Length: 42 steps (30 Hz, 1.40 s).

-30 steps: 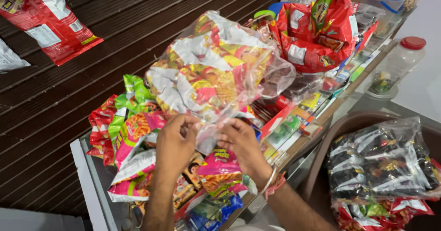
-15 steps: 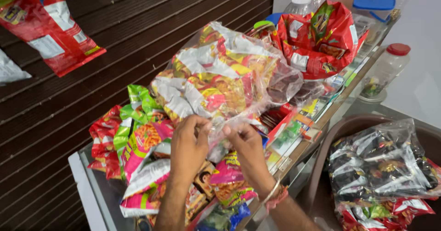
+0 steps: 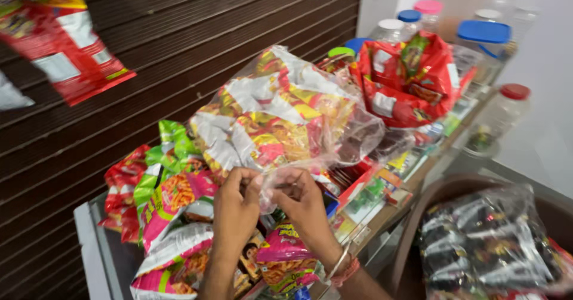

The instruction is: The person opens a large transparent bag containing smaller snack packets and places them into a brown plastic tub. They also handle a small white jar with a red lid, placing it on a counter before returning to pack more snacks.

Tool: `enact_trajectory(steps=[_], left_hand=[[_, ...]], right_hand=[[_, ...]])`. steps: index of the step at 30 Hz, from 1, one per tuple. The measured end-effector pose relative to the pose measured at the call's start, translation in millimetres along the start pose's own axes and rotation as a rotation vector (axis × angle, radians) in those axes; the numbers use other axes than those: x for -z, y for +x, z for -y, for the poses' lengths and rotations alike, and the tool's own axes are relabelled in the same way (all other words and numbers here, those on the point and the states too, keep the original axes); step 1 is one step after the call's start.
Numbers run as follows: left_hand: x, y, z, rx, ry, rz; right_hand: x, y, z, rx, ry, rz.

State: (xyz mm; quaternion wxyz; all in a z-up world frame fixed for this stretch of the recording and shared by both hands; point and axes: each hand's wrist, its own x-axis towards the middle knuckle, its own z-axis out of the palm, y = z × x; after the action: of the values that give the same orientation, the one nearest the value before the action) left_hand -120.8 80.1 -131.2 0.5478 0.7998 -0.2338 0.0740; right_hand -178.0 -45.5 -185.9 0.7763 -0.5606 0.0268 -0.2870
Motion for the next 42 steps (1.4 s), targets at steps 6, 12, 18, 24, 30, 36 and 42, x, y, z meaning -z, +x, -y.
enact_trajectory(steps=[6,12,18,24,30,36,42], left_hand=[[-8.0,-8.7,-6.8,-0.01,-0.026,-0.056],[-10.5,-23.8,-18.7,-0.078,0.202,-0.132],[-19.2,-24.7,-15.2,-0.164,0.278,-0.224],[-20.1,-28.2,-0.9,-0.2,0.269,-0.289],[-17.9,-17.4,2.4,-0.167,0.213,-0.32],[-10.4,-19.1,5.9,-0.19,0.18,-0.28],[-5.9,-27.4,10.2,-0.25,0.162,-0.241]], right_hand=[[3.4,3.6,-2.6,-0.072,0.005,0.099],[10.8,1.5,-3.0,-0.069,0.017,0.117],[14.4,2.4,-4.4,-0.053,-0.096,0.159],[22.3,-10.7,-0.9,0.045,-0.357,0.178],[15.4,-14.1,0.2,0.133,-0.453,0.125],[13.3,-28.5,-7.6,0.094,-0.316,0.065],[12.0,-45.5,-10.2,0.097,-0.372,-0.005]])
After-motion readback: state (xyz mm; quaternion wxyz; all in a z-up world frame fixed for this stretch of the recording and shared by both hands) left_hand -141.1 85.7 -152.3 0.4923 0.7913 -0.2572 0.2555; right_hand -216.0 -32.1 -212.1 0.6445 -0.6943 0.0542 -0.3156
